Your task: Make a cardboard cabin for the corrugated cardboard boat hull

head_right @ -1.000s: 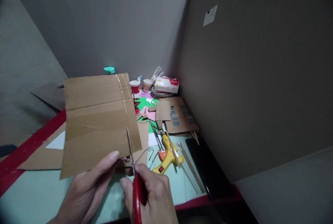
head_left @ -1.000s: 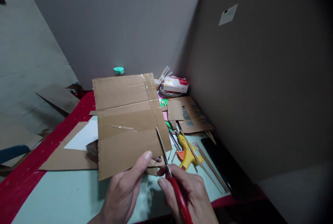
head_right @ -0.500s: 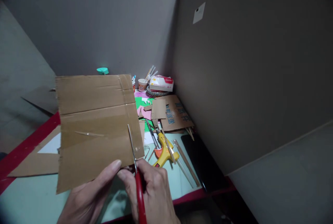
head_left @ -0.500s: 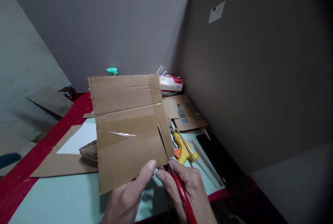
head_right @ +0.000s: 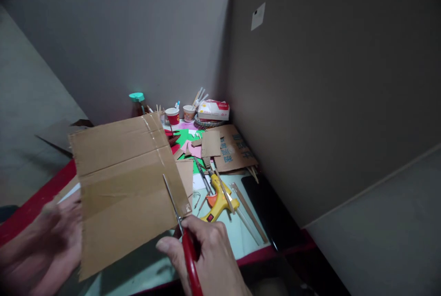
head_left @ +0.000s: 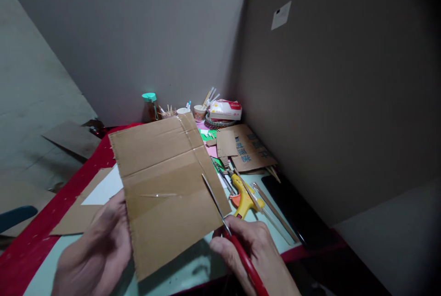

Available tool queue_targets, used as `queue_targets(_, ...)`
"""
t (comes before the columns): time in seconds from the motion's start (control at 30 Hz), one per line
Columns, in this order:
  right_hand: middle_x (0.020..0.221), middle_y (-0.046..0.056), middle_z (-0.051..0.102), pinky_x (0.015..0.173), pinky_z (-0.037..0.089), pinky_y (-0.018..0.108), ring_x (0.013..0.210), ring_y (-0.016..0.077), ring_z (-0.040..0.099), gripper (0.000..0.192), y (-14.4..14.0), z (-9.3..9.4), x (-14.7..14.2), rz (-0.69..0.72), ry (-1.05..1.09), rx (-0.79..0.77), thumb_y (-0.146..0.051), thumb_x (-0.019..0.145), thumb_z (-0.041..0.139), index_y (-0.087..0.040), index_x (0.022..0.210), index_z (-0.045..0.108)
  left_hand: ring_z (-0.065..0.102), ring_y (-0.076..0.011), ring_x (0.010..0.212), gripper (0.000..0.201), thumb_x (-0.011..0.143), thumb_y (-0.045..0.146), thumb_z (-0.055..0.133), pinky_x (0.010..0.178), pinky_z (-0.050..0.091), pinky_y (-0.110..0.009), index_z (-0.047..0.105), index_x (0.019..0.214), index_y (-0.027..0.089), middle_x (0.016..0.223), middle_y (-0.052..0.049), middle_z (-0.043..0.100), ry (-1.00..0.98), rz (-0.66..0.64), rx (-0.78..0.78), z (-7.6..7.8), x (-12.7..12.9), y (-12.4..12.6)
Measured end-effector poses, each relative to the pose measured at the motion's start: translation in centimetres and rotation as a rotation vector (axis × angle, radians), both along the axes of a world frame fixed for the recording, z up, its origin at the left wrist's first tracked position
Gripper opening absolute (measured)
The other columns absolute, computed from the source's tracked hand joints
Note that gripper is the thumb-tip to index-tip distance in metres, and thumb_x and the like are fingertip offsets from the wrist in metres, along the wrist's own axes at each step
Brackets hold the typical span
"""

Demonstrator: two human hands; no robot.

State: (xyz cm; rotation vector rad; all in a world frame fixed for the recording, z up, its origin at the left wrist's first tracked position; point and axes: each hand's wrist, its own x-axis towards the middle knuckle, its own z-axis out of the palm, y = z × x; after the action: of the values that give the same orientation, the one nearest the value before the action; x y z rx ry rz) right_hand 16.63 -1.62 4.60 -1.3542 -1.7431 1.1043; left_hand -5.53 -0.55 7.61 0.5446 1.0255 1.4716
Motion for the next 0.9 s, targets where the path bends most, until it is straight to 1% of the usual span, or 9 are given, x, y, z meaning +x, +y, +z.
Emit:
queue_targets(0.07,0.058,-0.004,0.045,0.055,0.031,0.026,0.059,0.0138,0.04,0.044,-0.3,-0.1,-0.1,0.006,-0.021,0.011,-0.058,0.089,0.057,-0.023,0.065,0.046,0.075,-0.035,0.102,0.047,0.07,0.039,0.086,0.081,0.066,-0.041,0.073,0.114,0.03,0.098,-0.005,0.082,-0.045,0.026,-0.028,0.6,0.1,1.1)
queue_targets(0.17,0.06,-0.002,0.051,0.054,0.035,0.026,0.062,0.0163,0.048,0.04,-0.8,-0.2,-0.3,-0.031,-0.041,0.03,-0.057,0.086,0.062,-0.022,0.068,0.054,0.078,-0.0306,0.092,0.049,0.07,0.02,0.084,0.073,0.067,-0.034,0.072,0.117,0.026,0.099,-0.005,0.082,-0.011,0.009,-0.105,0.8,0.6,2.2)
queue_targets(0.23,0.062,-0.002,0.055,0.053,0.037,0.026,0.061,0.0168,0.05,0.032,-0.9,-0.2,-0.5,-0.052,-0.037,0.001,-0.054,0.082,0.068,-0.022,0.083,0.062,0.078,-0.0291,0.088,0.05,0.067,0.015,0.084,0.069,0.067,-0.031,0.073,0.115,0.025,0.099,-0.004,0.082,0.02,0.022,-0.128,0.7,0.7,2.4)
queue_targets(0.27,0.063,-0.003,0.056,0.053,0.037,0.026,0.06,0.0167,0.05,0.035,-1.0,-0.3,-0.5,-0.052,-0.03,-0.028,-0.052,0.08,0.072,-0.022,0.095,0.063,0.078,-0.0287,0.086,0.05,0.067,0.014,0.084,0.068,0.067,-0.031,0.074,0.114,0.025,0.099,-0.004,0.082,0.039,0.036,-0.122,0.7,0.8,2.3)
queue_targets(0.33,0.067,-0.004,0.059,0.054,0.041,0.027,0.061,0.018,0.053,0.055,-0.9,-0.4,-0.5,-0.063,-0.016,-0.069,-0.049,0.075,0.078,-0.023,0.119,0.058,0.079,-0.028,0.083,0.05,0.065,0.013,0.084,0.069,0.068,-0.031,0.074,0.112,0.026,0.097,-0.002,0.082,0.089,0.073,-0.083,0.8,1.1,2.1)
queue_targets(0.4,0.075,-0.002,0.062,0.057,0.044,0.028,0.067,0.0202,0.058,0.07,-0.7,-0.7,-0.4,-0.071,0.004,-0.08,-0.048,0.073,0.081,-0.024,0.13,0.05,0.079,-0.0272,0.081,0.05,0.064,0.014,0.086,0.071,0.068,-0.032,0.074,0.112,0.026,0.096,-0.001,0.082,0.131,0.103,-0.041,1.1,1.4,1.9)
queue_targets(0.67,0.093,0.003,0.065,0.067,0.05,0.033,0.078,0.023,0.064,0.082,-0.5,-1.5,-0.2,-0.016,0.086,-0.159,-0.05,0.076,0.078,-0.024,0.144,0.039,0.079,-0.0294,0.081,0.046,0.067,0.025,0.087,0.07,0.068,-0.033,0.074,0.112,0.022,0.096,-0.006,0.083,0.133,0.054,-0.092,0.7,1.2,2.1)
queue_targets(0.8,0.096,0.003,0.066,0.078,0.051,0.036,0.088,0.0258,0.066,0.087,-0.2,-0.2,-0.1,-0.017,0.044,-0.258,-0.049,0.072,0.083,-0.025,0.144,0.04,0.079,-0.0315,0.089,0.055,0.069,0.024,0.086,0.076,0.067,-0.037,0.069,0.121,0.022,0.109,-0.008,0.081,0.135,-0.033,-0.166,0.5,1.5,1.7)
queue_targets(0.9,0.104,0.004,0.067,0.083,0.05,0.036,0.096,0.0282,0.065,0.092,0.1,0.8,0.0,-0.021,0.013,-0.298,-0.051,0.07,0.085,-0.024,0.145,0.04,0.074,-0.0341,0.105,0.069,0.068,0.024,0.088,0.082,0.066,-0.038,0.062,0.131,0.028,0.121,-0.005,0.077,0.197,0.003,-0.135,0.8,2.2,1.1)
